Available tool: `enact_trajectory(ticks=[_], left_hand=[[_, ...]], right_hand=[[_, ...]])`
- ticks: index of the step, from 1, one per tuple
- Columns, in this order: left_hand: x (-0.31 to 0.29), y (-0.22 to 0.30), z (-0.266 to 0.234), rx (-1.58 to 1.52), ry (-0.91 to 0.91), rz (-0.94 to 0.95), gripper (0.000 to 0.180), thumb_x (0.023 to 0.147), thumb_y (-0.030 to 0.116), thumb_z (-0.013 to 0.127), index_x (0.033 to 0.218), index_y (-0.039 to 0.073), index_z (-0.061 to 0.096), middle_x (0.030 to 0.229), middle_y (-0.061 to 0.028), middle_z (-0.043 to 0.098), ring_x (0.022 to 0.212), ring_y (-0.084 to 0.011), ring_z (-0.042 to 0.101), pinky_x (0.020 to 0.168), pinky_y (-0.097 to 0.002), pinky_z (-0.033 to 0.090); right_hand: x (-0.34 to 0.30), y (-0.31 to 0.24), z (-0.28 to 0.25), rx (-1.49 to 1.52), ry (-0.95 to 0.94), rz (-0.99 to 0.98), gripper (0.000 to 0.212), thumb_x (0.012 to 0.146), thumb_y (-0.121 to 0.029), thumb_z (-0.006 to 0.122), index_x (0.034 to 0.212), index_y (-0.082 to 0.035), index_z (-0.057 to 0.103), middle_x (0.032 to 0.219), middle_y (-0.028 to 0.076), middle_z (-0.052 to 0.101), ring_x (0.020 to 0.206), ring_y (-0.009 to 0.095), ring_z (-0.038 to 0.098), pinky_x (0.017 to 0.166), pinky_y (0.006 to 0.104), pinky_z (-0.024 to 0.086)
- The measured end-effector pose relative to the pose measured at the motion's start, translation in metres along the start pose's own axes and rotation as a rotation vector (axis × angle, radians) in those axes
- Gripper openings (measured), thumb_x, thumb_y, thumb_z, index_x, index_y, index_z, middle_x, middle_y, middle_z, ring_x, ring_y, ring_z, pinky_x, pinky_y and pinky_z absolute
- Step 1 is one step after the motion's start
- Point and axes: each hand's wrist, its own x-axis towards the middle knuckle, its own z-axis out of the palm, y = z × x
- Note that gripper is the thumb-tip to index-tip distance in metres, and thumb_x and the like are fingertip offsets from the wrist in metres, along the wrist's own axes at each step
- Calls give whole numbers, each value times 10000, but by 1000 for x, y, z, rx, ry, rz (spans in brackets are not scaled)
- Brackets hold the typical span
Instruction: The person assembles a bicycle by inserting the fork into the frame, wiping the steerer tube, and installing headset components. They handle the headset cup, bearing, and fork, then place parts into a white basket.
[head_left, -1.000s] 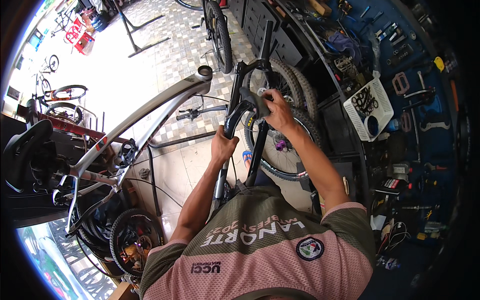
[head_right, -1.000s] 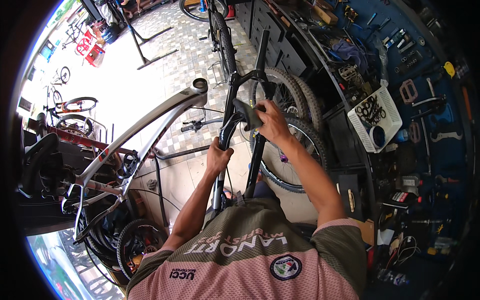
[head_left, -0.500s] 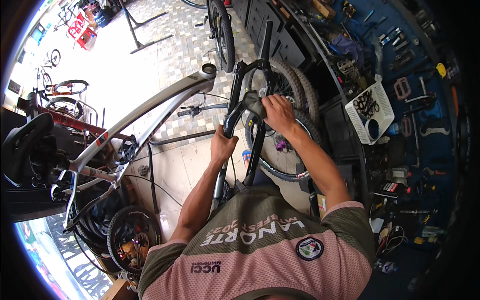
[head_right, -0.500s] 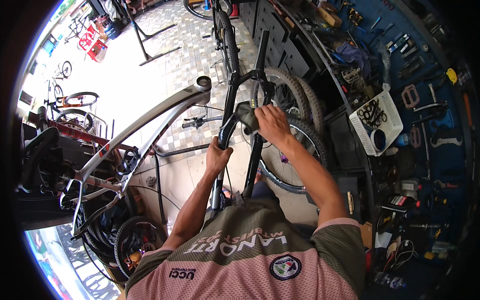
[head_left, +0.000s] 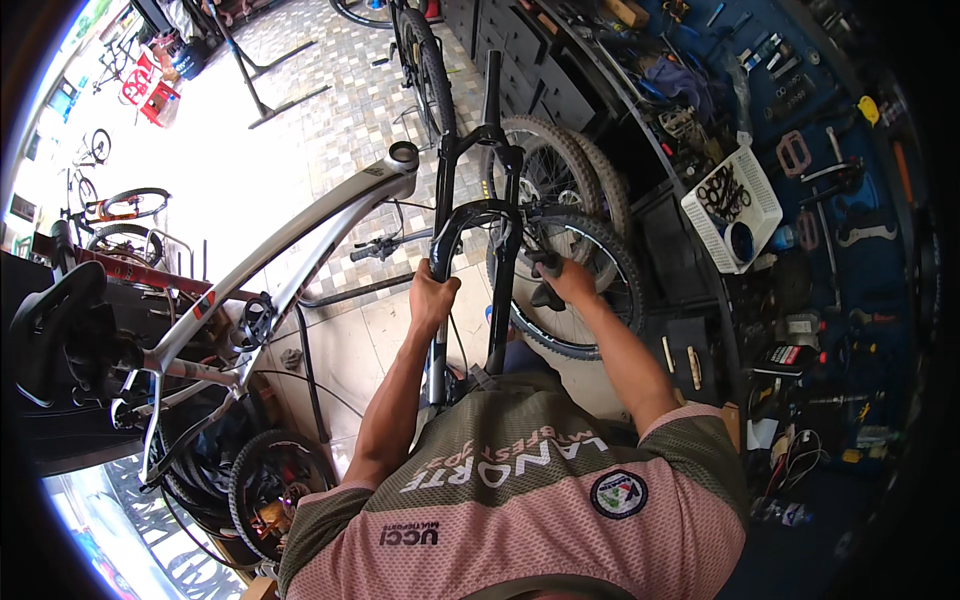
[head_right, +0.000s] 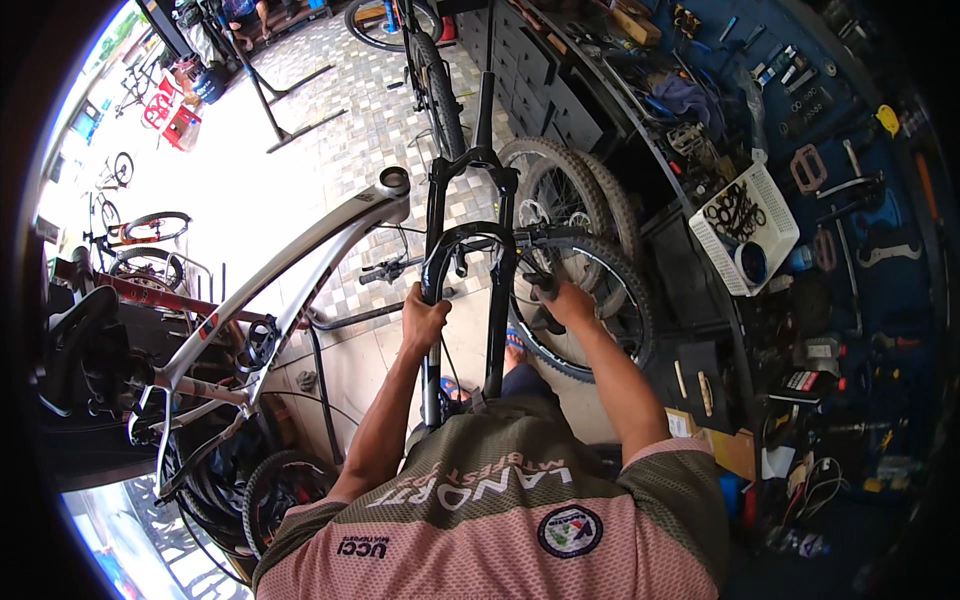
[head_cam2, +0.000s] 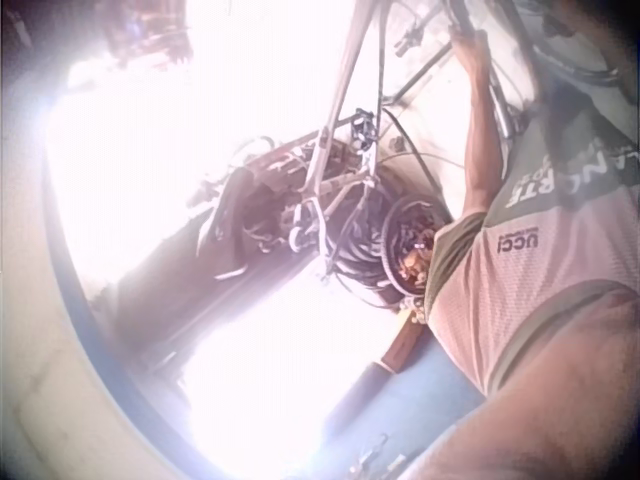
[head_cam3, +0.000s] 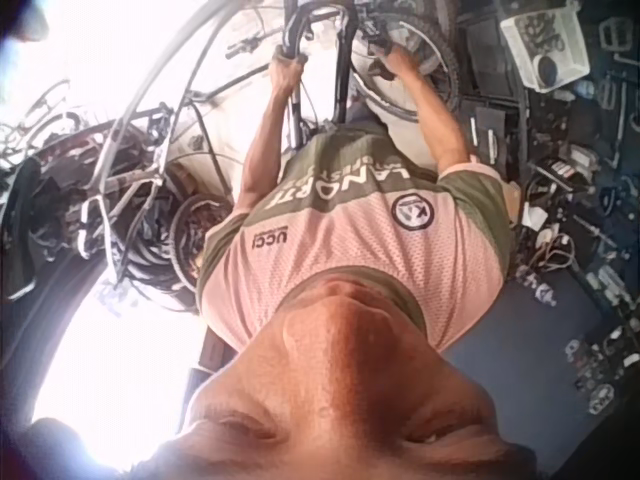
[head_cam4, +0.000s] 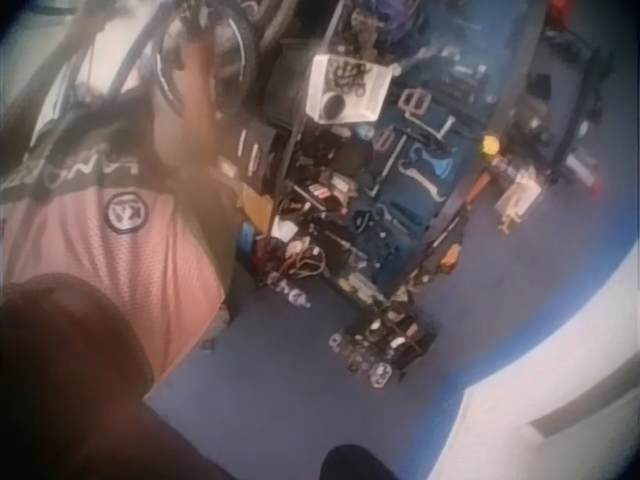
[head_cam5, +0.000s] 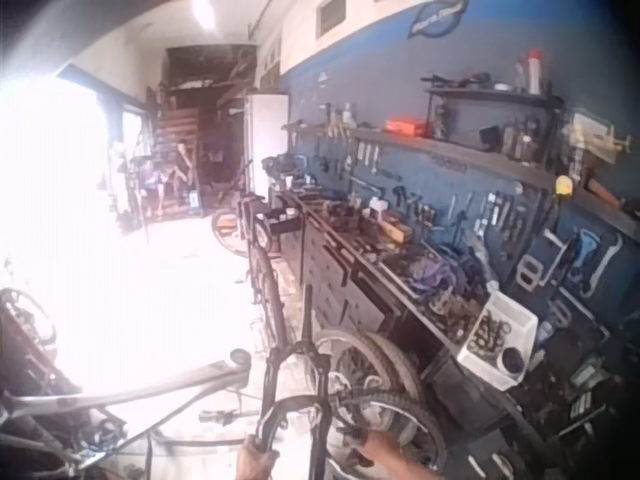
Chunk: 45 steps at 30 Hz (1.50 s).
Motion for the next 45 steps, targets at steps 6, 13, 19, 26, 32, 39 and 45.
enact_trajectory(ticks=[6, 13, 19, 26, 32, 39, 45], left_hand=[[-5, 16, -4, 88, 38, 5, 382, 783, 262, 736, 976, -2, 539, 814, -242, 673, 768, -426, 678, 765, -513, 536], [-8, 22, -3, 100, 40, 20, 382, 776, 266, 740, 972, 1, 546, 823, -249, 684, 774, -432, 685, 762, -509, 538], [-12, 25, -4, 92, 49, 14, 362, 783, 246, 731, 979, -1, 552, 824, -245, 687, 771, -429, 689, 757, -507, 538], [-16, 34, -2, 154, 32, 41, 365, 791, 239, 721, 991, -3, 536, 833, -253, 686, 792, -440, 696, 770, -515, 536], [-13, 23, -4, 103, 46, -11, 362, 784, 237, 724, 981, 1, 532, 821, -241, 675, 782, -430, 689, 766, -510, 535], [-9, 18, 0, 118, 58, 20, 359, 782, 243, 727, 982, 11, 540, 812, -231, 672, 769, -425, 683, 762, -513, 535], [-18, 28, -5, 158, 70, 20, 380, 799, 259, 725, 1015, 6, 541, 833, -254, 691, 801, -454, 697, 781, -529, 537]], right_hand=[[27, -72, -54, 445, 119, -190, 506, 953, -530, 779, 1124, -54, 773, 1001, 162, 798, 944, 355, 763, 843, 448, 578], [55, -122, -117, 535, -64, -326, 430, 1025, -504, 723, 1128, -90, 773, 1027, 102, 791, 996, 255, 729, 913, 384, 554], [37, -132, -101, 142, 109, -475, 398, 949, -408, 773, 1197, -98, 742, 1207, 176, 687, 1079, 414, 696, 943, 494, 560], [49, -120, -63, 486, 108, -406, 383, 913, -335, 762, 1209, -95, 739, 1246, 190, 677, 1103, 451, 689, 937, 517, 570], [29, -145, -84, 77, 114, -309, 450, 890, -325, 789, 1237, -52, 705, 1308, 229, 635, 1122, 446, 698, 928, 534, 592], [42, -149, -54, -69, 172, -352, 618, 851, -336, 818, 1311, 4, 585, 1290, 246, 623, 1130, 460, 687, 910, 535, 599], [41, -144, -60, 198, 200, -474, 513, 909, -324, 802, 1276, -13, 625, 1204, 215, 623, 1102, 440, 654, 951, 500, 541]])
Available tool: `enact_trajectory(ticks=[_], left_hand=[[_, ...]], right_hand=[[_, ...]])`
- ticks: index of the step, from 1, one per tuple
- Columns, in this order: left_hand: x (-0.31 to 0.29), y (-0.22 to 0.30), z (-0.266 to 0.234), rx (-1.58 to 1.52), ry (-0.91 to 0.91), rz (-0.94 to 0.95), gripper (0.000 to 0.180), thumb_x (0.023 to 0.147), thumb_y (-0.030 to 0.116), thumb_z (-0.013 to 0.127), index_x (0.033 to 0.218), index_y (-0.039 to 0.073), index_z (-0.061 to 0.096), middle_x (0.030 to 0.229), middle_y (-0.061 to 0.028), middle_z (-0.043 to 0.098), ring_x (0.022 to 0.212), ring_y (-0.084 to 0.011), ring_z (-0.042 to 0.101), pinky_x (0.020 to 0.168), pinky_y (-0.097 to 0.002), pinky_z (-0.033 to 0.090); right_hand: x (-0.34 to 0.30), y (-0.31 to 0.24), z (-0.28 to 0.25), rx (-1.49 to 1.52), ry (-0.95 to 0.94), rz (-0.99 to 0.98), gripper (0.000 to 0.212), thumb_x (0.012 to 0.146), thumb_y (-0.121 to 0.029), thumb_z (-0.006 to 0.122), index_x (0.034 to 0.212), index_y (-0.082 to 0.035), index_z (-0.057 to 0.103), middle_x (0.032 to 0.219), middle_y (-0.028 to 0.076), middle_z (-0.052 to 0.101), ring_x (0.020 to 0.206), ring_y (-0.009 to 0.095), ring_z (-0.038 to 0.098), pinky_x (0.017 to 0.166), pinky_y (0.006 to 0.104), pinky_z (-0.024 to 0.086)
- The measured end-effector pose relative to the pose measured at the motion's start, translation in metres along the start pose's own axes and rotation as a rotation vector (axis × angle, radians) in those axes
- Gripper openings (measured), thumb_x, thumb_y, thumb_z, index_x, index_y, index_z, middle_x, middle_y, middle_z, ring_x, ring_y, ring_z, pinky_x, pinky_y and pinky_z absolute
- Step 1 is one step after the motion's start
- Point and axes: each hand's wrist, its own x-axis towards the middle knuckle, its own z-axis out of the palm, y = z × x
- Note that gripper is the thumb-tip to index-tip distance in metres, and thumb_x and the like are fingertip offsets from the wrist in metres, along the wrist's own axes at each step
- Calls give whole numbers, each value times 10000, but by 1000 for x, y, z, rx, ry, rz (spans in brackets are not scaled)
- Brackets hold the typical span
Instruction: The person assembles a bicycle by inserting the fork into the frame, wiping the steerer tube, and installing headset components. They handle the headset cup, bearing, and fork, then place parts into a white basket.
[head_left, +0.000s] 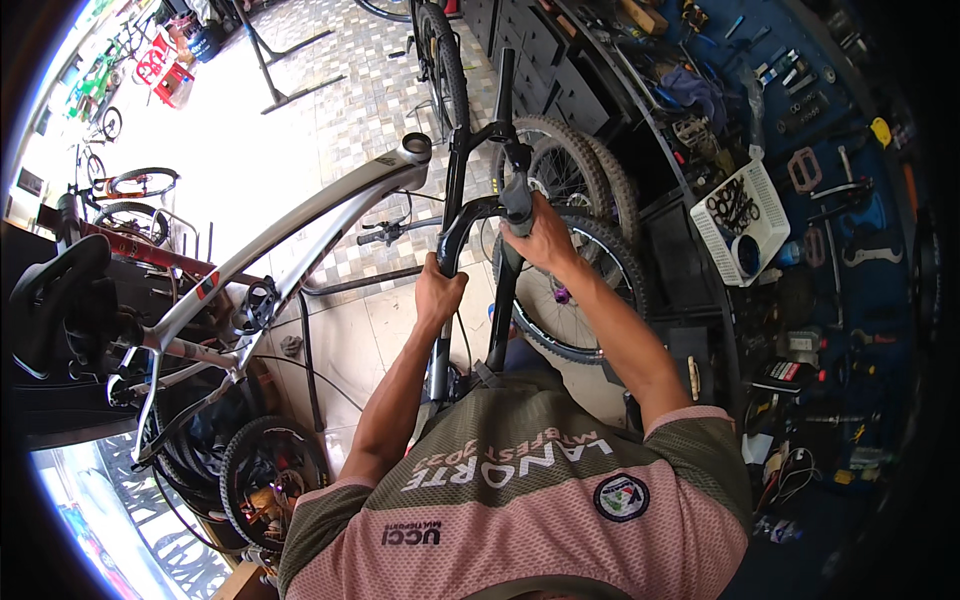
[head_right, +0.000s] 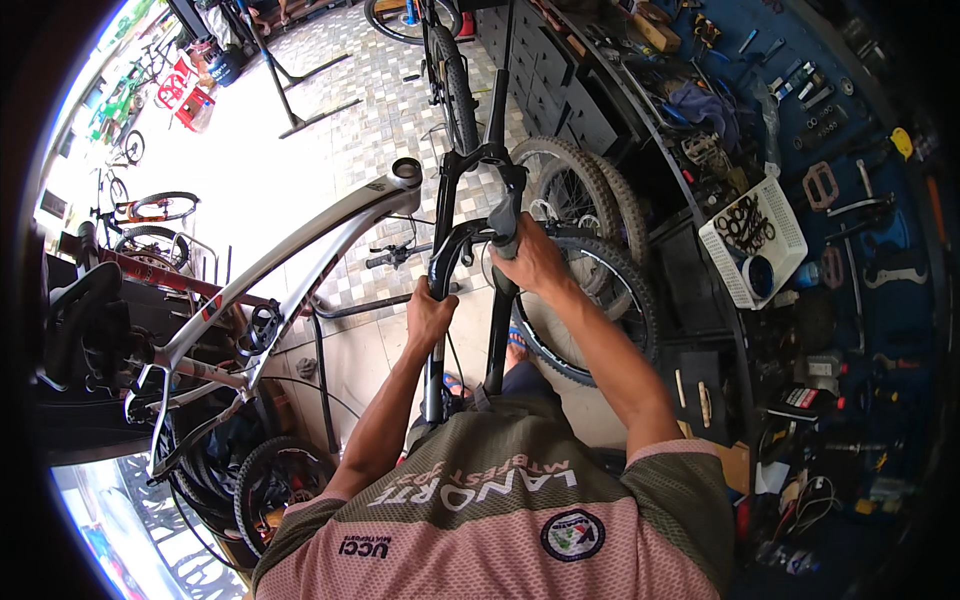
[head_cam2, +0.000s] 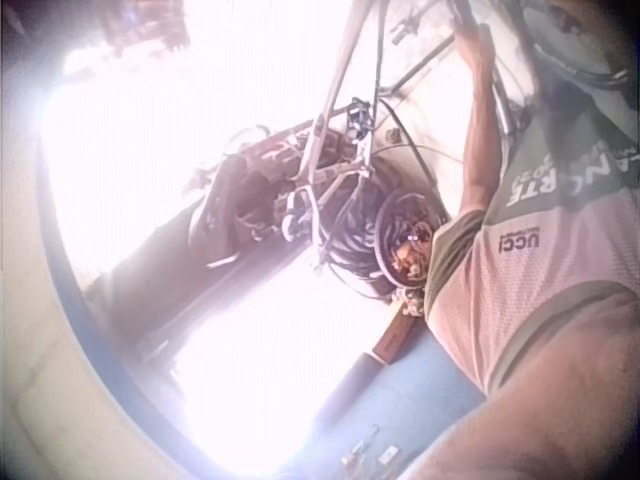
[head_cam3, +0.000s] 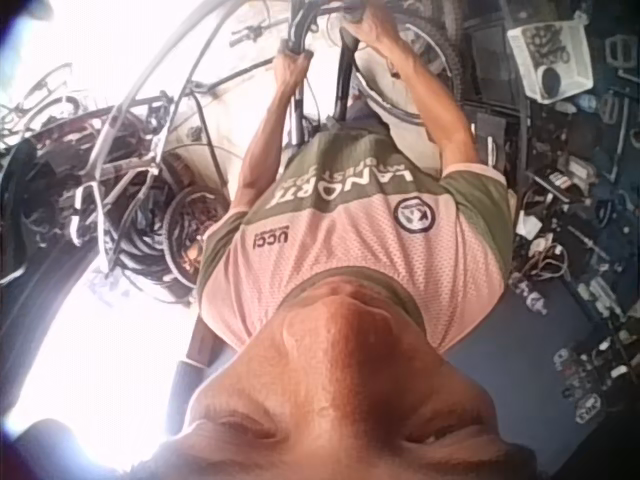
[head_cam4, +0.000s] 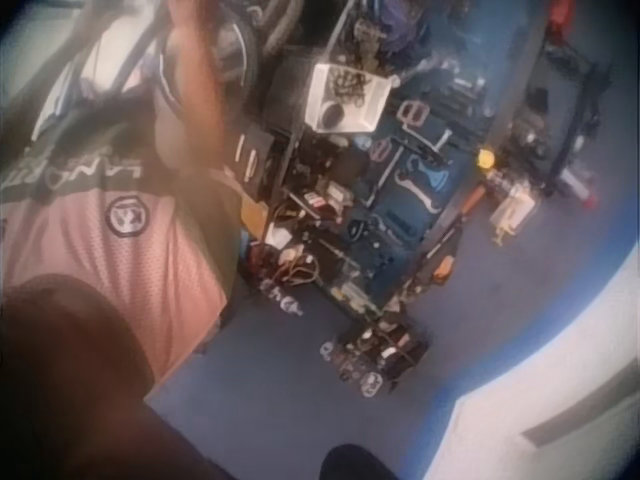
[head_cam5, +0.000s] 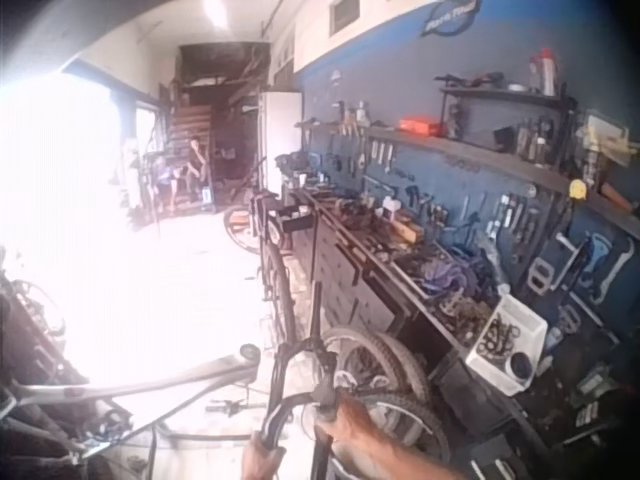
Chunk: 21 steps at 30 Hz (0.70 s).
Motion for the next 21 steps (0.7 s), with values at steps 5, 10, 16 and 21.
enact_trajectory(ticks=[5, 10, 16, 21], left_hand=[[-1, -4, 1, -6, 34, 4, 364, 785, 252, 736, 984, -2, 567, 796, -210, 673, 738, -378, 676, 731, -492, 533], [-8, 2, 0, 5, 38, -9, 359, 788, 243, 730, 991, -3, 566, 798, -207, 671, 752, -384, 679, 748, -497, 534], [-4, -5, 4, 30, 34, -18, 390, 796, 242, 733, 1046, 2, 555, 854, -257, 702, 837, -462, 703, 799, -535, 540], [-5, -12, 10, 45, -10, -23, 416, 795, 250, 740, 1074, 8, 550, 891, -279, 723, 880, -496, 716, 825, -549, 545]], right_hand=[[1, -4, -5, 36, -37, -1, 483, 929, -351, 798, 1258, -26, 662, 1221, 201, 612, 1106, 431, 647, 962, 499, 538], [4, -20, -10, -147, -59, -44, 456, 890, -355, 827, 1225, -65, 720, 1244, 185, 597, 1143, 389, 641, 976, 482, 533], [5, -57, -20, -704, -192, -131, 488, 832, -435, 854, 1186, -112, 761, 1168, 108, 665, 1217, 301, 573, 993, 482, 473], [27, -53, -17, -574, -299, 24, 515, 846, -488, 819, 1124, -56, 782, 1164, 150, 722, 1236, 323, 618, 1054, 505, 486]])
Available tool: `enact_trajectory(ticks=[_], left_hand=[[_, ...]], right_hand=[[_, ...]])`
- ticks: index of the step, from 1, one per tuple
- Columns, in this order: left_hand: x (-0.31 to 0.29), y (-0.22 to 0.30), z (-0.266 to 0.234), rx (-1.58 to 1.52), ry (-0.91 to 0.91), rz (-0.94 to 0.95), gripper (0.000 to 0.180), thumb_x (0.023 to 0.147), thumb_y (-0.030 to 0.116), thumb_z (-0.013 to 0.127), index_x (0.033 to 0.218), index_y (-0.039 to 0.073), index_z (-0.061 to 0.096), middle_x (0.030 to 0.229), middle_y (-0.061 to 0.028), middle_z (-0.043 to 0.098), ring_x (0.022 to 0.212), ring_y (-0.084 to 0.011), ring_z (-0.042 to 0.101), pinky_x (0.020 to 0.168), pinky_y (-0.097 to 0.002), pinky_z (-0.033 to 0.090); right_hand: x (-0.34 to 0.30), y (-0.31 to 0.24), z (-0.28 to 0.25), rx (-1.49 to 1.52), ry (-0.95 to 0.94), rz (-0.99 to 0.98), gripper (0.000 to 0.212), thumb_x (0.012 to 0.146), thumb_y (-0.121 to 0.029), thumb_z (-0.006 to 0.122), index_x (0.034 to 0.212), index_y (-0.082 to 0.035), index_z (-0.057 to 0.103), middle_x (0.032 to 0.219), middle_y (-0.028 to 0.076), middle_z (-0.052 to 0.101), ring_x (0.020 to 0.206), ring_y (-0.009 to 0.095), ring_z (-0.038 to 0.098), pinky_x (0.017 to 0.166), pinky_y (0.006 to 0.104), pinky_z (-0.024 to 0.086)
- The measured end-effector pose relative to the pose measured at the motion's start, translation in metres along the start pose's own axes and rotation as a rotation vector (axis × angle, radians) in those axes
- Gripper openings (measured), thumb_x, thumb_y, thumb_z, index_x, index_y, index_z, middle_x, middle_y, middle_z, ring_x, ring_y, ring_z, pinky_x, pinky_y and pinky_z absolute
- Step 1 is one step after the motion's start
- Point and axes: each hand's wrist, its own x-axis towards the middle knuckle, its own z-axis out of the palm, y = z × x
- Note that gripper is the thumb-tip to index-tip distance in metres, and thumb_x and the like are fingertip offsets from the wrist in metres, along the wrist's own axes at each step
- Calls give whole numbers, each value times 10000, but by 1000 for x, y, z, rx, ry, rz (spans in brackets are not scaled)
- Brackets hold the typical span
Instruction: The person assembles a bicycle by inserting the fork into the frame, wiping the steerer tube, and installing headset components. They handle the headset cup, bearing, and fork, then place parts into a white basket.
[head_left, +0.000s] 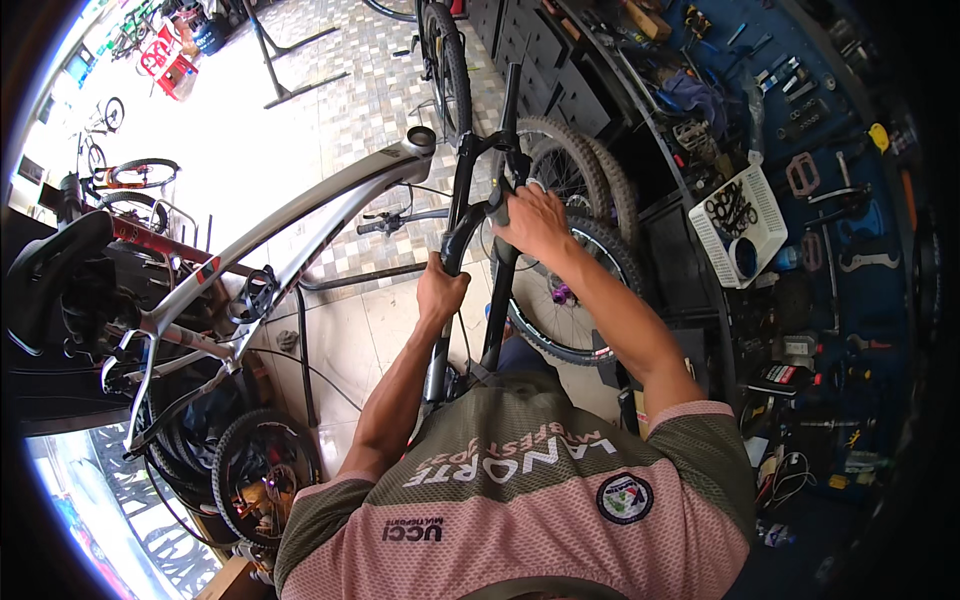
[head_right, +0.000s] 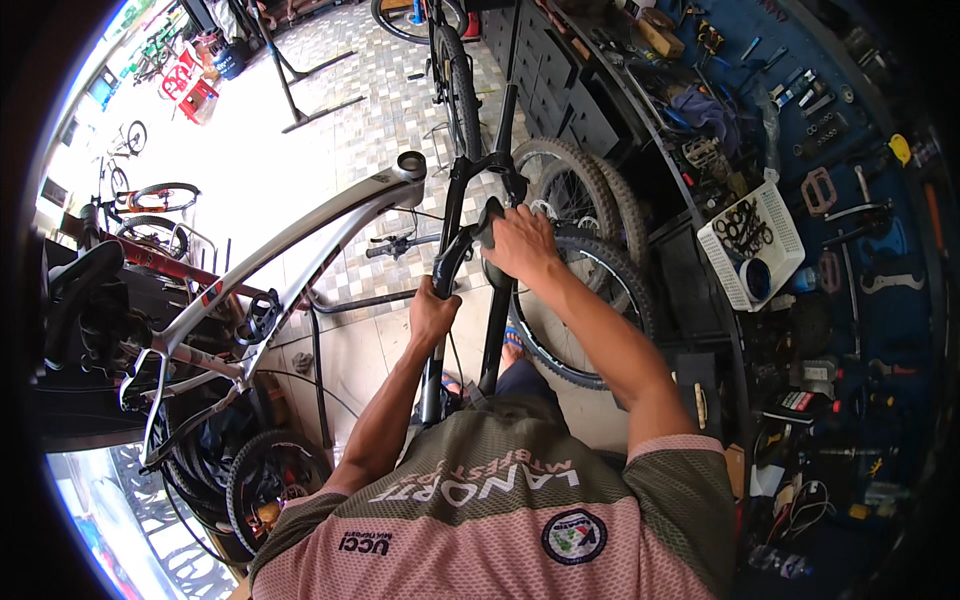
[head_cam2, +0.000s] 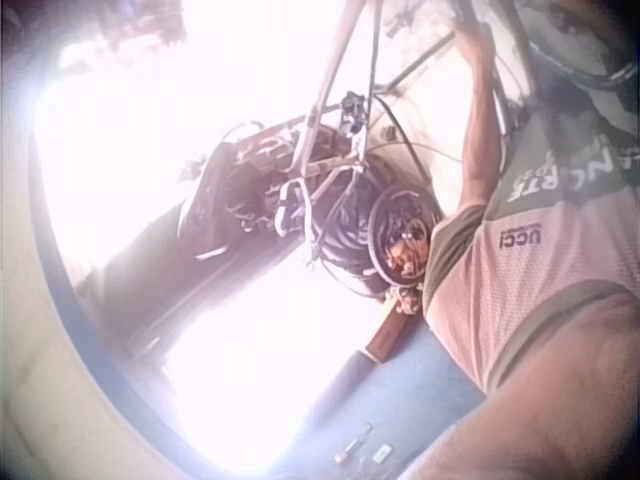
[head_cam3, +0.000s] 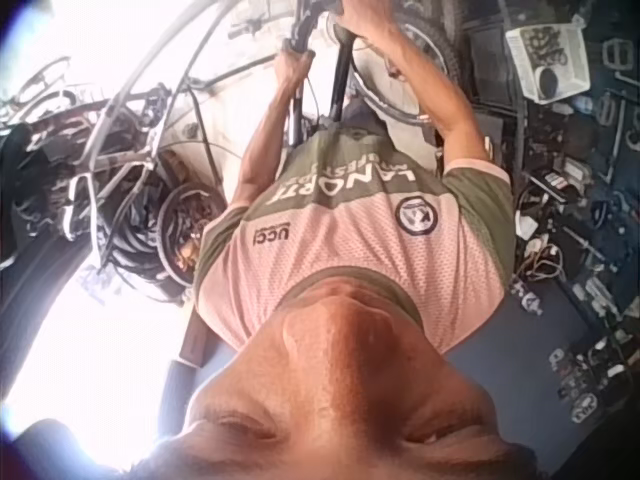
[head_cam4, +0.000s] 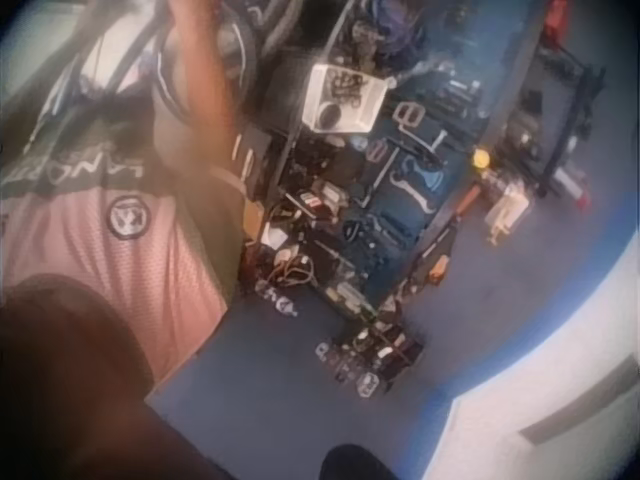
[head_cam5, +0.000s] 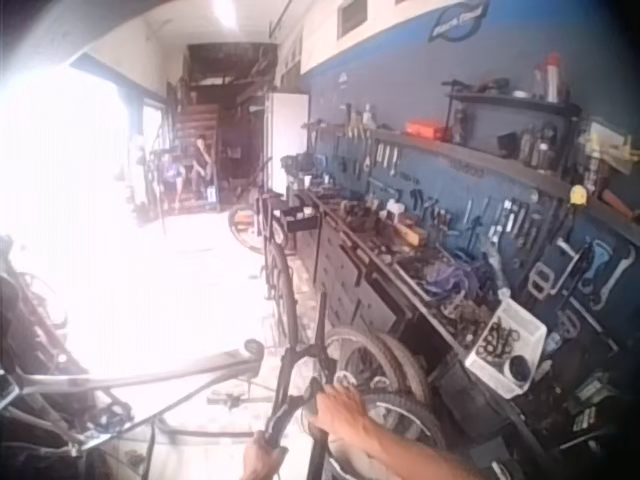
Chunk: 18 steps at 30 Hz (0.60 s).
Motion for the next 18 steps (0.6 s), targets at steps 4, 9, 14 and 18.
enact_trajectory(ticks=[4, 9, 14, 18], left_hand=[[0, 3, -1, 1, 18, -4, 428, 794, 256, 739, 1085, 3, 552, 899, -286, 726, 885, -499, 718, 828, -548, 548], [6, 3, 1, 23, 25, -20, 434, 799, 254, 733, 1097, -6, 555, 906, -293, 726, 887, -497, 721, 832, -544, 551], [5, 2, 4, 1, -18, -13, 420, 788, 248, 732, 1078, -7, 568, 906, -280, 724, 877, -474, 721, 825, -536, 548], [1, 7, -4, -40, -17, -11, 405, 780, 243, 728, 1065, -1, 574, 892, -261, 718, 860, -462, 715, 810, -524, 543]], right_hand=[[2, 8, 0, 253, -200, 189, 518, 831, -478, 818, 1095, -34, 782, 1265, 195, 723, 1268, 362, 644, 1081, 540, 497], [-12, -3, 4, -15, -85, 23, 476, 841, -451, 819, 1072, -37, 782, 1365, 202, 676, 1312, 391, 628, 1093, 572, 481], [20, 43, 51, 478, -9, 188, 480, 826, -392, 800, 1030, 39, 742, 1016, 231, 753, 972, 407, 738, 883, 452, 590], [-8, 37, 55, 957, 375, 28, 333, 907, -276, 751, 1055, 20, 715, 1018, 222, 739, 929, 350, 725, 848, 442, 561]])
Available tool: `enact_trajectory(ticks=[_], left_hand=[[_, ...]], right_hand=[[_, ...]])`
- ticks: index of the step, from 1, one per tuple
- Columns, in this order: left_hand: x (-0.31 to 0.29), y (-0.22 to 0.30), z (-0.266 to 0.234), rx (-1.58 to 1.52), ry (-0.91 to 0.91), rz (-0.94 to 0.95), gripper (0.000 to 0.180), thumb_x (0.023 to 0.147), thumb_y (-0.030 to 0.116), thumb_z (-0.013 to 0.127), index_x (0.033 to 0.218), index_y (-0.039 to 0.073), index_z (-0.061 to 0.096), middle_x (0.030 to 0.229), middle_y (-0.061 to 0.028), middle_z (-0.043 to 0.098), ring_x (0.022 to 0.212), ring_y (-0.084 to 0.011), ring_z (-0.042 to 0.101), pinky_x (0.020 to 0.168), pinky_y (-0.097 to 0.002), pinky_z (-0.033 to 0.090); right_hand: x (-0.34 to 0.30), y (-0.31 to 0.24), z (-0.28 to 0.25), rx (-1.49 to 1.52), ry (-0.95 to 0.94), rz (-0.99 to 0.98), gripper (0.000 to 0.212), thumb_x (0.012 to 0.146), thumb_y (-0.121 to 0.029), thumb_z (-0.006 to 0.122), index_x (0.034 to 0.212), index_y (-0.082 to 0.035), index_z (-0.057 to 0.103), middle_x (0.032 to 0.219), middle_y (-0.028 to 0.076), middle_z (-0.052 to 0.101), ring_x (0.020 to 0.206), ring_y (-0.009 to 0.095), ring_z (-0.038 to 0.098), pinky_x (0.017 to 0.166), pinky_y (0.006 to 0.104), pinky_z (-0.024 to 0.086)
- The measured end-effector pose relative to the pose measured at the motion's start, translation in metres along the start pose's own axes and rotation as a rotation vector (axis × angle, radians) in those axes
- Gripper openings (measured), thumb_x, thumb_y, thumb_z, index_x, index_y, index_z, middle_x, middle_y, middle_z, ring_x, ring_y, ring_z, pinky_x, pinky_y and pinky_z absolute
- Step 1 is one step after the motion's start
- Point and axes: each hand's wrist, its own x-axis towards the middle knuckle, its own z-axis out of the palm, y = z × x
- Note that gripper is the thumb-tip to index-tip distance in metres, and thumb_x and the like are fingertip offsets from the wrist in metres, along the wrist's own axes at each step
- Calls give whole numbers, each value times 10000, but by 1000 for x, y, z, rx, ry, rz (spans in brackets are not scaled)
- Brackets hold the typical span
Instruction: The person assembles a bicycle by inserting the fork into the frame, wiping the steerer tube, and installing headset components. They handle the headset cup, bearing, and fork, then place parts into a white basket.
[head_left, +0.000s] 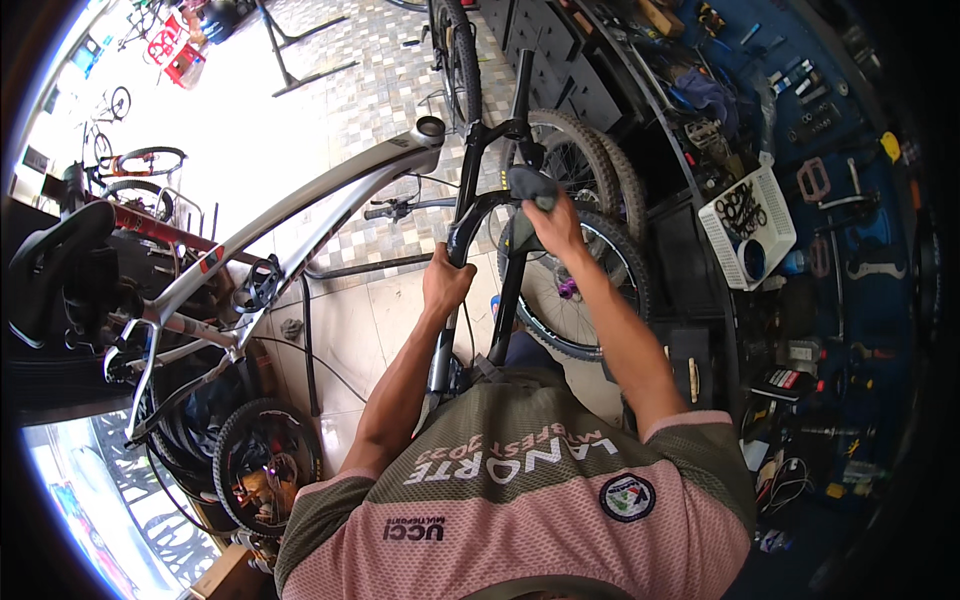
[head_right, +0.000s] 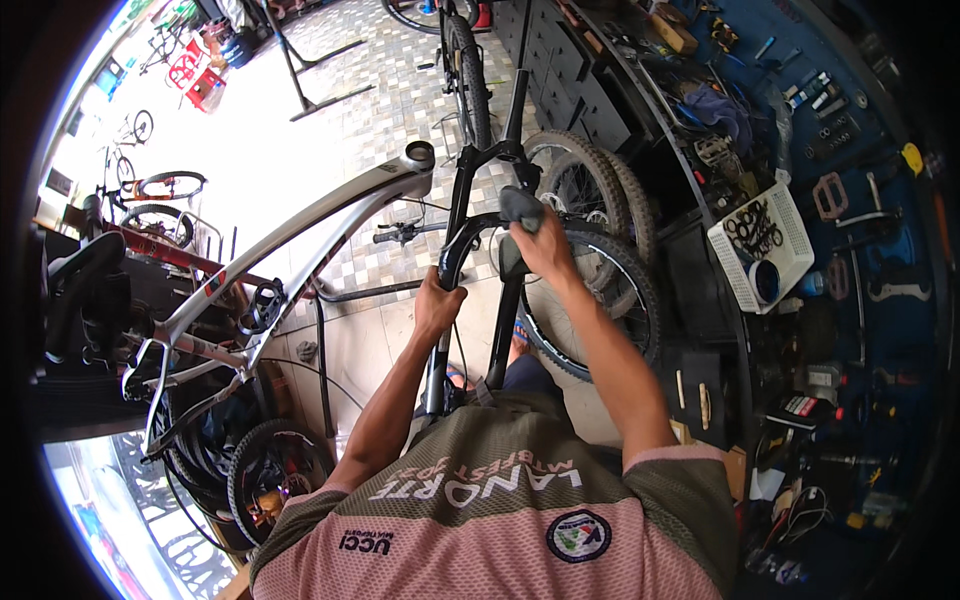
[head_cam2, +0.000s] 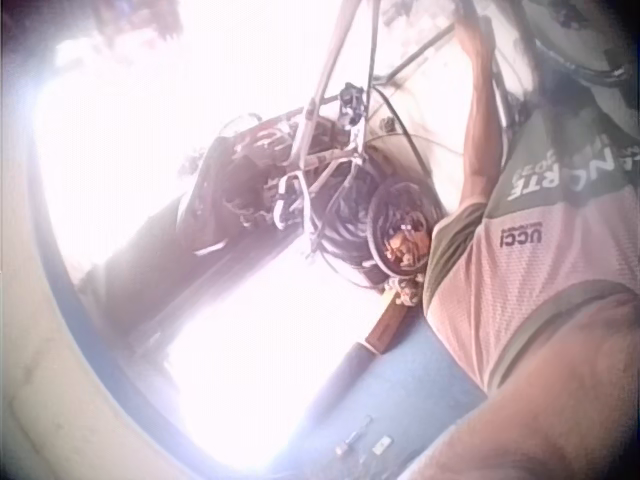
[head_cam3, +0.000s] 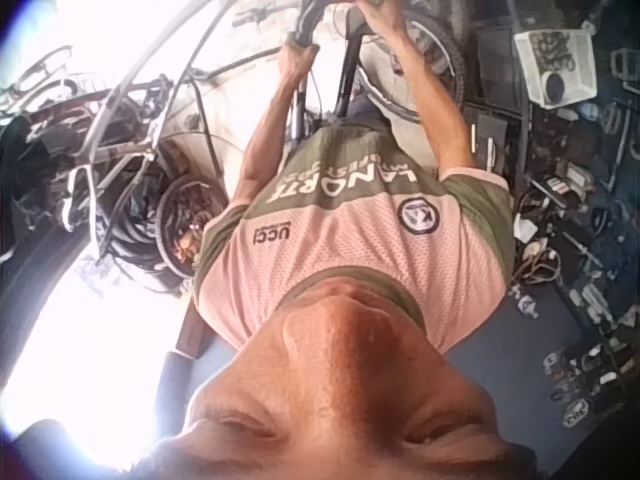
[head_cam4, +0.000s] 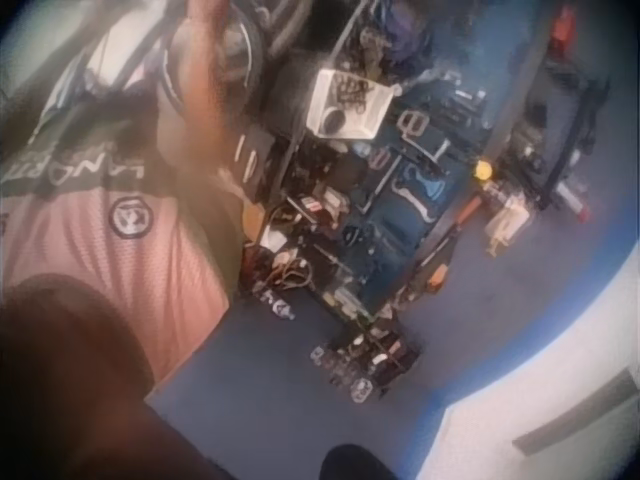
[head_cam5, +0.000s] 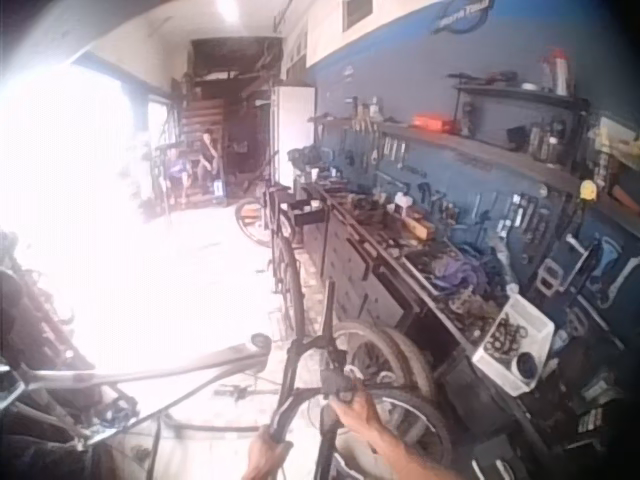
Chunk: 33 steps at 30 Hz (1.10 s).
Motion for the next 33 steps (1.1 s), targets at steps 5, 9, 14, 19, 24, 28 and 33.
enact_trajectory(ticks=[5, 9, 14, 19, 24, 28, 33], left_hand=[[8, -8, 1, -45, 1, -9, 395, 778, 242, 724, 1060, 9, 574, 864, -242, 701, 830, -443, 703, 789, -518, 535], [14, -16, 3, -45, -20, -24, 394, 783, 247, 733, 1051, 5, 574, 867, -239, 701, 827, -436, 702, 784, -511, 538], [11, -7, 2, -37, -35, 27, 468, 819, 346, 799, 1053, 2, 585, 904, -255, 730, 880, -454, 729, 796, -507, 550], [22, -33, 6, -64, -14, 39, 524, 821, 390, 834, 1074, -5, 598, 902, -248, 740, 873, -441, 741, 789, -501, 556], [16, -25, -2, -148, -50, 75, 479, 768, 276, 851, 1067, 3, 594, 894, -223, 725, 820, -364, 728, 754, -457, 551], [18, -31, 2, -138, -27, 135, 390, 731, 133, 793, 1024, 19, 563, 727, -86, 629, 616, -196, 634, 590, -378, 520], [15, -16, -4, -179, -82, 125, 385, 721, 132, 781, 1016, 28, 557, 731, -83, 606, 629, -200, 628, 607, -387, 524]], right_hand=[[-72, -13, 20, 183, 66, 61, 300, 959, -214, 718, 1198, -34, 709, 1154, 222, 677, 999, 398, 695, 867, 454, 554], [-85, 4, 32, -332, -315, -186, 574, 811, -132, 772, 1371, -112, 645, 1312, 248, 566, 1125, 462, 661, 942, 508, 575], [-63, 22, 70, -621, -442, -260, 613, 793, -93, 746, 1394, -172, 657, 1450, 261, 499, 1158, 452, 658, 1009, 507, 554], [-60, 21, 73, -599, -544, -415, 569, 784, -47, 716, 1329, -212, 703, 1435, 248, 520, 1133, 440, 665, 1004, 518, 555], [-50, 26, 48, -524, -564, -472, 512, 826, -58, 719, 1310, -221, 733, 1333, 193, 619, 1112, 389, 694, 928, 451, 593], [-86, 52, 32, 109, -283, 104, 333, 936, -104, 719, 1268, -91, 739, 1332, 195, 647, 1050, 340, 718, 871, 449, 595], [-72, 9, -2, 176, -240, 263, 488, 915, -106, 708, 1400, -156, 689, 1152, 218, 729, 974, 391, 757, 848, 458, 598]])
